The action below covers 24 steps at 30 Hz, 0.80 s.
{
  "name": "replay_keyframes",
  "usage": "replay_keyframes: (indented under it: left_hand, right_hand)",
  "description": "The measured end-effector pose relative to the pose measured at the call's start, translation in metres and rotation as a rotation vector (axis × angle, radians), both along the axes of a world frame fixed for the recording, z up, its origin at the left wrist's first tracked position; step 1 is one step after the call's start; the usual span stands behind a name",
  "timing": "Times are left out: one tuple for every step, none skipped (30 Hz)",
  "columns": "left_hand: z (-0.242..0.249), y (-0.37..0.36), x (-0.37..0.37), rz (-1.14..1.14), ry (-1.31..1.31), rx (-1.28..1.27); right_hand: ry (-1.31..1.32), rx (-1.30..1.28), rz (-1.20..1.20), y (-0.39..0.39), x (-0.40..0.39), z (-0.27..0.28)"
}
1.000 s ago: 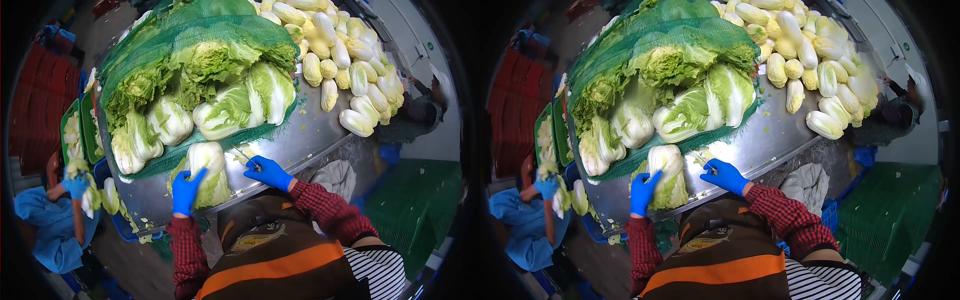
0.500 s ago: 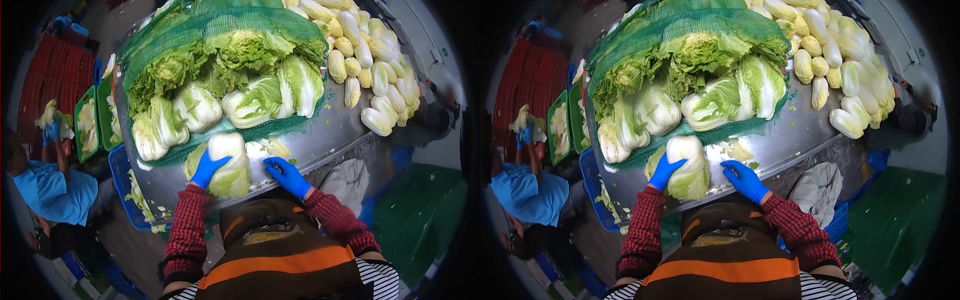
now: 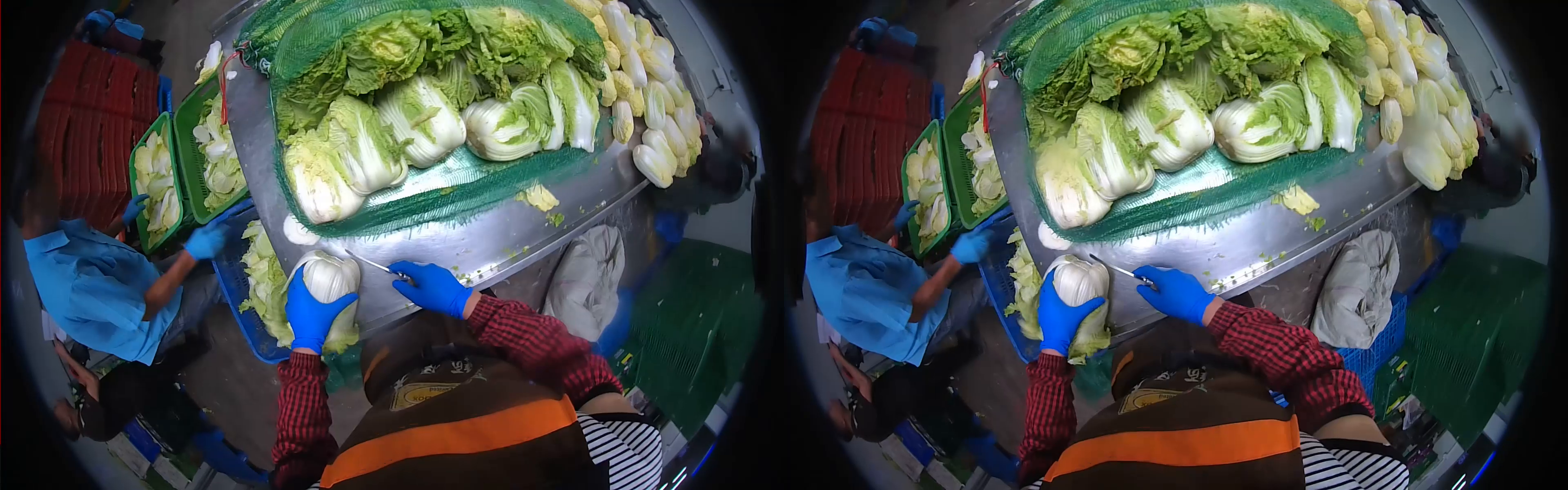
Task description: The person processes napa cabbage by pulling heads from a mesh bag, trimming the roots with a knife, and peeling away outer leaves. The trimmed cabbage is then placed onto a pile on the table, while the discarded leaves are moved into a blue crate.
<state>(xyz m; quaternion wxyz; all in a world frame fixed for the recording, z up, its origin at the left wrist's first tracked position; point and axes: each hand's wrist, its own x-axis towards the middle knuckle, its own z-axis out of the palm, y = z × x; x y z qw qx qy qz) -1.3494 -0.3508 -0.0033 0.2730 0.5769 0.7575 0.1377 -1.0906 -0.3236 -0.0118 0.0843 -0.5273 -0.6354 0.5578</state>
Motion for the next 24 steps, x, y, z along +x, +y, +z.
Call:
replay_keyframes:
  left_hand:
    - [-0.004, -0.004, -0.006, 0.008, -0.08, 0.004]
    - [-0.009, -0.007, -0.009, 0.022, -0.162, 0.018]
    - [-0.01, -0.006, -0.006, 0.038, -0.132, -0.001]
    - [-0.011, -0.006, -0.003, 0.032, -0.141, -0.002]
    - [-0.011, -0.008, 0.0, 0.038, -0.088, 0.001]
    - [-0.011, -0.009, 0.002, 0.043, -0.033, 0.0]
    - [-0.013, -0.009, 0.001, 0.05, -0.002, -0.026]
    - [-0.015, -0.008, 0.0, 0.051, -0.006, -0.034]
    - [-0.015, -0.007, -0.001, 0.043, -0.018, -0.019]
    - [-0.015, -0.007, -0.003, 0.033, -0.028, -0.006]
    - [-0.015, -0.007, -0.004, 0.029, -0.027, -0.014]
    - [-0.014, -0.007, -0.003, 0.03, -0.029, -0.004]
    - [-0.015, -0.006, -0.002, 0.034, -0.033, 0.009]
    - [-0.015, -0.006, -0.001, 0.033, -0.035, 0.007]
    - [-0.015, -0.007, -0.001, 0.038, -0.029, 0.001]
    - [-0.015, -0.008, -0.001, 0.045, -0.023, -0.003]
    - [-0.015, -0.009, 0.0, 0.046, -0.024, -0.006]
    - [-0.015, -0.009, 0.001, 0.043, -0.015, -0.002]
    - [-0.014, -0.008, 0.002, 0.039, -0.006, 0.004]
    - [-0.015, -0.007, 0.001, 0.033, -0.009, 0.004]
    - [-0.016, -0.007, 0.001, 0.027, 0.011, 0.003]
    - [-0.016, -0.008, 0.002, 0.023, 0.029, 0.001]
    - [-0.016, -0.008, 0.003, 0.023, 0.026, 0.001]
    - [-0.015, -0.008, 0.005, 0.02, 0.04, 0.009]
  right_hand:
    - [0.053, 0.019, -0.04, -0.008, -0.012, -0.002]
    - [0.104, 0.048, -0.074, -0.01, -0.021, -0.005]
    - [0.106, 0.189, -0.079, -0.012, -0.031, -0.009]
    - [0.096, 0.189, -0.084, -0.011, -0.035, -0.013]
    - [0.015, 0.16, -0.05, -0.012, -0.037, -0.017]
    - [-0.065, 0.127, -0.015, -0.012, -0.041, -0.017]
    - [-0.073, 0.177, -0.018, -0.011, -0.045, -0.018]
    - [-0.077, 0.17, -0.016, -0.011, -0.048, -0.017]
    - [-0.08, 0.183, -0.004, -0.008, -0.053, -0.01]
    - [-0.081, 0.194, 0.005, -0.008, -0.058, -0.006]
    - [-0.081, 0.186, 0.001, -0.009, -0.062, -0.009]
    - [-0.094, 0.19, 0.015, -0.009, -0.065, -0.012]
    - [-0.108, 0.198, 0.031, -0.008, -0.068, -0.015]
    - [-0.11, 0.195, 0.031, -0.008, -0.069, -0.017]
    - [-0.128, 0.216, 0.038, -0.008, -0.071, -0.017]
    - [-0.145, 0.237, 0.046, -0.008, -0.072, -0.018]
    - [-0.145, 0.234, 0.048, -0.008, -0.073, -0.019]
    - [-0.148, 0.255, 0.061, -0.008, -0.074, -0.021]
    - [-0.152, 0.277, 0.073, -0.008, -0.074, -0.023]
    - [-0.156, 0.277, 0.067, -0.007, -0.076, -0.027]
    - [-0.183, 0.285, 0.116, -0.008, -0.076, -0.034]
    - [-0.21, 0.291, 0.167, -0.008, -0.076, -0.04]
    - [-0.214, 0.291, 0.167, -0.008, -0.075, -0.047]
    - [-0.216, 0.316, 0.194, -0.005, -0.074, -0.051]
